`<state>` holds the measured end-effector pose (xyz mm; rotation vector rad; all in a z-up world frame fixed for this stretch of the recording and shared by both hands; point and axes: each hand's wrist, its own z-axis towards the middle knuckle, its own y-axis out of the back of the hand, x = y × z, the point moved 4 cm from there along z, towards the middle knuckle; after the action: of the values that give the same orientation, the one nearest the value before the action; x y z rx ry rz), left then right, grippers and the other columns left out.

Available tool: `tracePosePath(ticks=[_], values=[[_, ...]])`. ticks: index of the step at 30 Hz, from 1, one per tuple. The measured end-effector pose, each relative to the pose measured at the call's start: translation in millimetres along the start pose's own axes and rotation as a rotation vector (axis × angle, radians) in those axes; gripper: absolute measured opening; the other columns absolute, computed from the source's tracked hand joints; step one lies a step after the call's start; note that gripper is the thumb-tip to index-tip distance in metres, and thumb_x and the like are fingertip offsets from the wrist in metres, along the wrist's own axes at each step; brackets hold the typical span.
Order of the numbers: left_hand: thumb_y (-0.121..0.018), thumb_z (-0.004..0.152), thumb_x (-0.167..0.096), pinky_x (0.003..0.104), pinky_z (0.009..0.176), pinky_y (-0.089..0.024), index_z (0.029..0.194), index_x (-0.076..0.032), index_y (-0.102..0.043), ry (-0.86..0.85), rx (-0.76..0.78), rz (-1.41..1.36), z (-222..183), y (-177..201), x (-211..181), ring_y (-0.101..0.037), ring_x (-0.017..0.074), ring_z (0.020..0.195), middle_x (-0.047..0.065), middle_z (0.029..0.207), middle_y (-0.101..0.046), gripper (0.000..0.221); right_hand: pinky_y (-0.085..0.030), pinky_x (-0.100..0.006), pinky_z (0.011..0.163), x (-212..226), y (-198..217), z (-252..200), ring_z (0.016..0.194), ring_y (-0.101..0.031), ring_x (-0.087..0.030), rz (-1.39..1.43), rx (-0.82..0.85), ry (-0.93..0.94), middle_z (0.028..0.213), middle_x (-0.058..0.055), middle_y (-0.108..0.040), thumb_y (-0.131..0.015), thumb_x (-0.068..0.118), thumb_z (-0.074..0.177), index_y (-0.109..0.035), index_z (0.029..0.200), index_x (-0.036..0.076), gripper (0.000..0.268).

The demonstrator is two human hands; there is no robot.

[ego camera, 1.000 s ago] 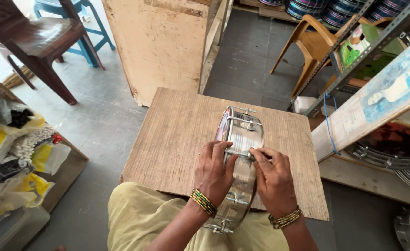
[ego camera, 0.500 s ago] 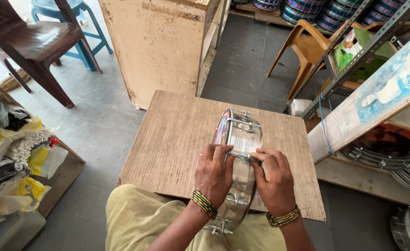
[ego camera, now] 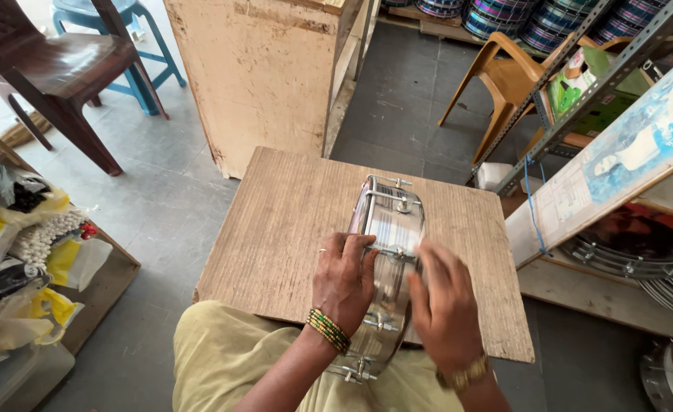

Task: The person uses a wrench to remove tension rods from a drum, lifts off the drum head, and then fits the head back onto the shell and begins tightening the rods again.

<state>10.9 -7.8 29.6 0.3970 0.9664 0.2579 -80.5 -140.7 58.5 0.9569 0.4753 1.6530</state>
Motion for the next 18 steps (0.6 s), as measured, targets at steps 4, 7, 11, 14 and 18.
tracePosePath(ticks=[4, 7, 11, 14, 18], values=[[-0.066, 0.094, -0.017, 0.047, 0.073, -0.054, 0.116, -0.014, -0.065, 0.002, 0.021, 0.019, -3.6, -4.2, -5.8, -0.064, 0.0360, 0.093, 0.013, 0.111, -0.062, 0.023, -0.038, -0.050, 0.114, -5.4, -22.5, 15.6, 0.139, -0.046, -0.041, 0.022, 0.011, 0.058, 0.147, -0.024, -0.051, -0.057, 0.017, 0.100, -0.050, 0.143, -0.004, 0.048], [-0.066, 0.095, -0.017, 0.047, 0.076, -0.055, 0.118, -0.014, -0.064, -0.057, -0.015, 0.003, -3.1, -2.9, -7.1, -0.064, 0.0358, 0.094, 0.013, 0.110, -0.062, 0.022, -0.024, -0.057, 0.117, 1.3, -22.3, -7.4, 0.144, -0.040, -0.039, -0.038, 0.048, 0.065, 0.153, -0.026, -0.045, -0.054, 0.021, 0.099, -0.044, 0.147, -0.005, 0.056], [-0.065, 0.096, -0.017, 0.047, 0.075, -0.055, 0.118, -0.013, -0.064, -0.045, -0.007, -0.004, -2.6, -4.7, -4.4, -0.064, 0.0360, 0.094, 0.013, 0.110, -0.062, 0.022, -0.011, -0.063, 0.122, -3.6, -12.4, -27.7, 0.147, -0.041, -0.030, -0.132, 0.117, 0.006, 0.156, -0.015, -0.046, -0.051, 0.027, 0.100, -0.045, 0.149, 0.004, 0.054], [-0.066, 0.095, -0.017, 0.047, 0.073, -0.055, 0.118, -0.013, -0.064, -0.031, 0.006, 0.005, -4.7, -7.3, -5.8, -0.064, 0.0361, 0.092, 0.014, 0.109, -0.062, 0.023, -0.013, -0.063, 0.123, -21.3, -16.9, -5.7, 0.150, -0.039, -0.032, -0.019, 0.072, -0.018, 0.159, -0.018, -0.043, -0.047, 0.026, 0.104, -0.040, 0.154, -0.001, 0.057], [-0.065, 0.097, -0.018, 0.045, 0.073, -0.055, 0.118, -0.012, -0.063, -0.012, 0.025, 0.032, -0.2, -6.7, -2.7, -0.065, 0.0330, 0.090, 0.012, 0.108, -0.062, 0.022, -0.011, -0.065, 0.120, -16.5, -34.9, 1.2, 0.148, -0.037, -0.035, -0.058, 0.048, 0.033, 0.158, -0.023, -0.042, -0.050, 0.027, 0.104, -0.039, 0.153, -0.003, 0.058]])
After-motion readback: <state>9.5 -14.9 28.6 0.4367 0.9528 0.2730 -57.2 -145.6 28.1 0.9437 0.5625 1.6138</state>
